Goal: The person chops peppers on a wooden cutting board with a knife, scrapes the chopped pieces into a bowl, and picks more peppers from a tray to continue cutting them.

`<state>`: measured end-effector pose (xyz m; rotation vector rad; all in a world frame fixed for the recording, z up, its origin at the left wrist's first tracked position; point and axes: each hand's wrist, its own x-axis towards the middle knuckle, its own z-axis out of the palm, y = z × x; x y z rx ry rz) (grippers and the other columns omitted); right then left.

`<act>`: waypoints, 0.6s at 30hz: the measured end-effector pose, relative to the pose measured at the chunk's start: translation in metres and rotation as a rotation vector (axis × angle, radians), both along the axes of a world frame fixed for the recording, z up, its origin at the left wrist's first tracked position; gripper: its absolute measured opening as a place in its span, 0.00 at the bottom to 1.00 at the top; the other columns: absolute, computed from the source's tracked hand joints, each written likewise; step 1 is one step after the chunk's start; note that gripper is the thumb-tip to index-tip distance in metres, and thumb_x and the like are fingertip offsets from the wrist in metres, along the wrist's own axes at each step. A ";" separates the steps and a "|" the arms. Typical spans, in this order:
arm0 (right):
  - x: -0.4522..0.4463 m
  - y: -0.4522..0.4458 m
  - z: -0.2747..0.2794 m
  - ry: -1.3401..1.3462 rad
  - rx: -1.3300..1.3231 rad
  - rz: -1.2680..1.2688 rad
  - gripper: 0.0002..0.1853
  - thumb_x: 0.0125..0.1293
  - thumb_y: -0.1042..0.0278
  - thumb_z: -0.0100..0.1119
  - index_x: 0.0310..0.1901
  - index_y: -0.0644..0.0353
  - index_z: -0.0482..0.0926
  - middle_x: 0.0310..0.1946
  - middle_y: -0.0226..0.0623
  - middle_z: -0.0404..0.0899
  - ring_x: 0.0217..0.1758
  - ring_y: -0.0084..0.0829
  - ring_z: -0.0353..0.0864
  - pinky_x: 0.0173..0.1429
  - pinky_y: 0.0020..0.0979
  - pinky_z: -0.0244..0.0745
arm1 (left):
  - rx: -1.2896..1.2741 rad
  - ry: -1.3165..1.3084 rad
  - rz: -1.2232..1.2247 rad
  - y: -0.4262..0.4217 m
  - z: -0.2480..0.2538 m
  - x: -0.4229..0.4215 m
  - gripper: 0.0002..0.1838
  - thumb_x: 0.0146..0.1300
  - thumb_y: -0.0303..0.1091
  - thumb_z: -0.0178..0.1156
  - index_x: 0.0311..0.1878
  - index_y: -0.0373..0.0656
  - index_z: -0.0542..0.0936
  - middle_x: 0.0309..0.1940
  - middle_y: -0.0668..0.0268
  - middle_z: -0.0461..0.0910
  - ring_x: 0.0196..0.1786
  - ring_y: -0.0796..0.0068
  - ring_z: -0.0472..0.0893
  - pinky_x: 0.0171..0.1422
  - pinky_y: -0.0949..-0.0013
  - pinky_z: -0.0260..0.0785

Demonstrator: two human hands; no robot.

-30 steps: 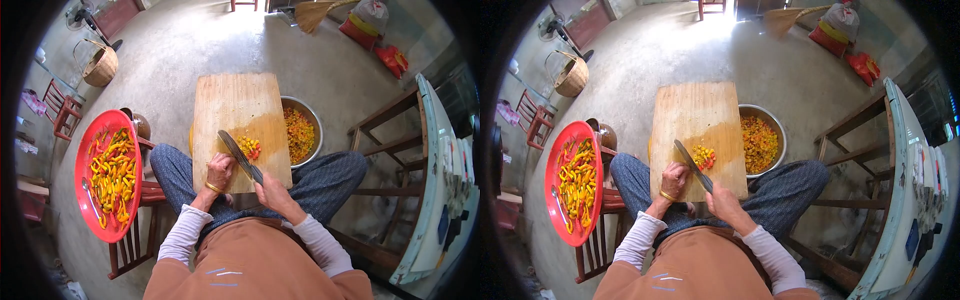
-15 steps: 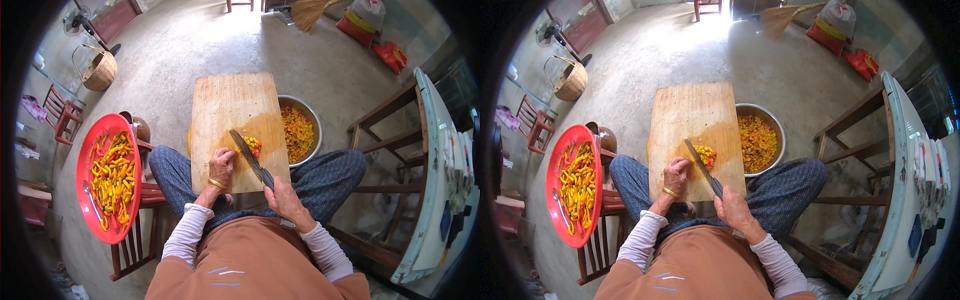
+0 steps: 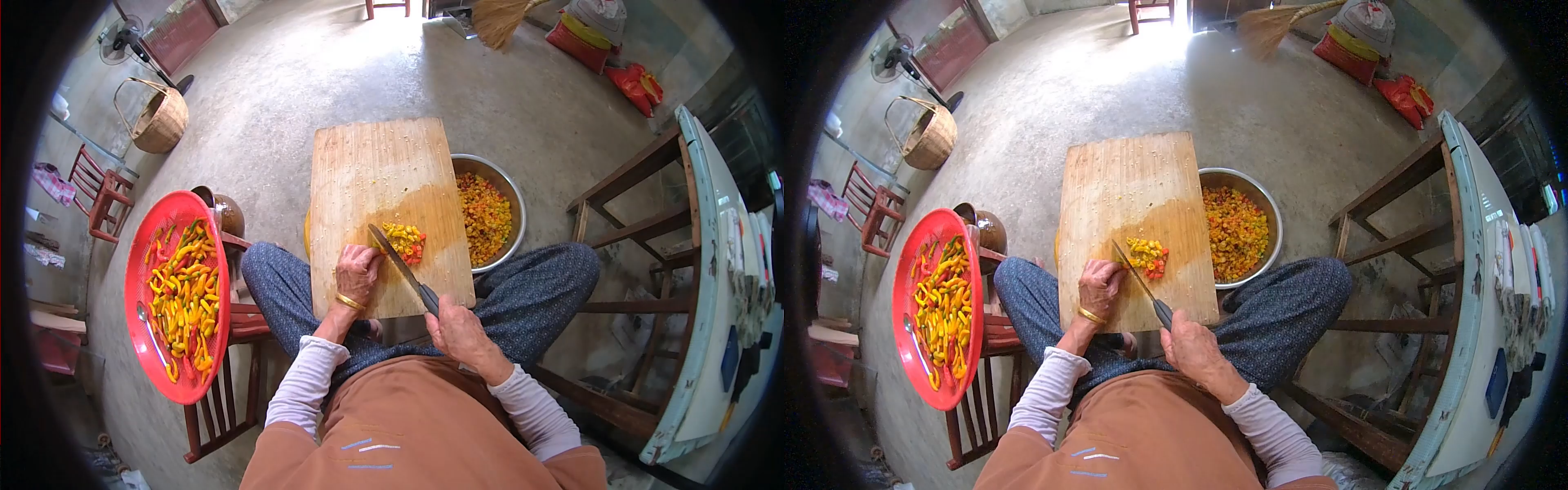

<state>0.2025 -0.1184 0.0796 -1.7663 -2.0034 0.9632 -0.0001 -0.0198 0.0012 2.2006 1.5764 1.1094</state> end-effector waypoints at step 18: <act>-0.004 0.015 -0.002 0.113 0.023 -0.079 0.13 0.62 0.65 0.55 0.36 0.68 0.66 0.23 0.63 0.75 0.30 0.63 0.76 0.34 0.55 0.71 | -0.081 0.046 -0.001 -0.006 -0.002 -0.004 0.03 0.53 0.28 0.63 0.32 0.42 0.83 0.28 0.60 0.78 0.36 0.59 0.76 0.44 0.61 0.68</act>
